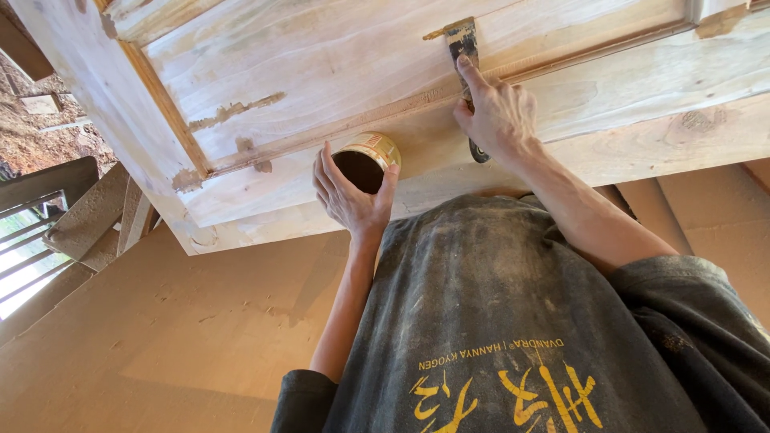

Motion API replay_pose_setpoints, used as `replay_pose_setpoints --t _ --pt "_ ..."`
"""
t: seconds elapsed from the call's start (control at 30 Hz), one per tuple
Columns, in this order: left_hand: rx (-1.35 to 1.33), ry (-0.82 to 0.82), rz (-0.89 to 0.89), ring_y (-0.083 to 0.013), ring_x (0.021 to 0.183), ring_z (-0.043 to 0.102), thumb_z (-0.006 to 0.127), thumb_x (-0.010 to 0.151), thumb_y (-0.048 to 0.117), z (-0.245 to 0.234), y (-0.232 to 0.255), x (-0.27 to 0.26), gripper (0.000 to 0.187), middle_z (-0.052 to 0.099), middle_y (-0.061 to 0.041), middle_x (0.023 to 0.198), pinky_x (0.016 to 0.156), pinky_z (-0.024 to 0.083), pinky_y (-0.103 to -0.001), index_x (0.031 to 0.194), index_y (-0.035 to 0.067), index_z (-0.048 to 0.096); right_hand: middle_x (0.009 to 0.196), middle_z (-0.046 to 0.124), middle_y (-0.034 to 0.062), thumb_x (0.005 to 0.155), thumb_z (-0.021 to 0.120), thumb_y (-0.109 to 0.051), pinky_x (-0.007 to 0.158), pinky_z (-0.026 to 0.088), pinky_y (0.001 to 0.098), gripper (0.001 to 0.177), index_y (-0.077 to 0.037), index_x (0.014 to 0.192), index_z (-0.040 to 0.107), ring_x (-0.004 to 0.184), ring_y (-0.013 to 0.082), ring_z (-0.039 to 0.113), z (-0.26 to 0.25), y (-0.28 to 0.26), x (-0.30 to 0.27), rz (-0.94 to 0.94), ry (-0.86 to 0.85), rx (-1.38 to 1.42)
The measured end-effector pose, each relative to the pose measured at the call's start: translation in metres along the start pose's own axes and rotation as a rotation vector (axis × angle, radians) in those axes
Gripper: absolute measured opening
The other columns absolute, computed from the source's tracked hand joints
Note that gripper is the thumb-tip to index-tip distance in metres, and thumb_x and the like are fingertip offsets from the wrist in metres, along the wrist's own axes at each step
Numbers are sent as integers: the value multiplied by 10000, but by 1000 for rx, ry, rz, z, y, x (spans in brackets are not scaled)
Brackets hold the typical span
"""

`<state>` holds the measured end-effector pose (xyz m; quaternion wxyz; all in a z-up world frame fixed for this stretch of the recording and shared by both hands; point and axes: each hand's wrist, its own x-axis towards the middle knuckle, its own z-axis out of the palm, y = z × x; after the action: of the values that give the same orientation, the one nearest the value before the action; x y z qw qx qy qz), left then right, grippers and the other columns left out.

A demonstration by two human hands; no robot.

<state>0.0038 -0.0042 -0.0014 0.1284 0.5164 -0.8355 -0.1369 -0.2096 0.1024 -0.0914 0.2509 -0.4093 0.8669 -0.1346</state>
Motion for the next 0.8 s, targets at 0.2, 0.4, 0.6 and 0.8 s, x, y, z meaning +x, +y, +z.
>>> replay_pose_setpoints --t 0.2,0.4,0.6,0.8 --pt "-2 -13 -22 -368 1387 469 776 683 561 -1 1 -2 1000 517 -137 1481 1103 393 -558 1490 84 426 515 484 -40 1052 606 -383 341 356 244 560 -155 1551 494 382 70 366 -4 8 -8 -37 8 -6" --pt "-12 -14 -30 -362 1408 455 760 710 611 1 -2 -3 1006 494 -127 1505 1100 394 -569 1505 108 405 520 479 -42 1034 620 -287 327 305 230 550 -108 1543 511 384 66 346 -5 30 -2 -76 113 9" --pt "-5 -22 -33 -363 1399 458 753 701 608 0 -1 -2 1003 508 -130 1491 1089 392 -561 1497 100 416 508 502 -7 1000 640 -281 319 366 271 658 -110 1597 423 369 107 388 -8 24 -1 -8 3 -24" --pt "-175 -124 -42 -368 1520 337 727 753 616 -19 -3 -6 1062 358 -175 1630 1182 289 -624 1585 124 289 534 560 16 997 635 -242 339 396 271 653 -97 1596 421 382 110 440 -15 25 -14 -26 -20 -1"
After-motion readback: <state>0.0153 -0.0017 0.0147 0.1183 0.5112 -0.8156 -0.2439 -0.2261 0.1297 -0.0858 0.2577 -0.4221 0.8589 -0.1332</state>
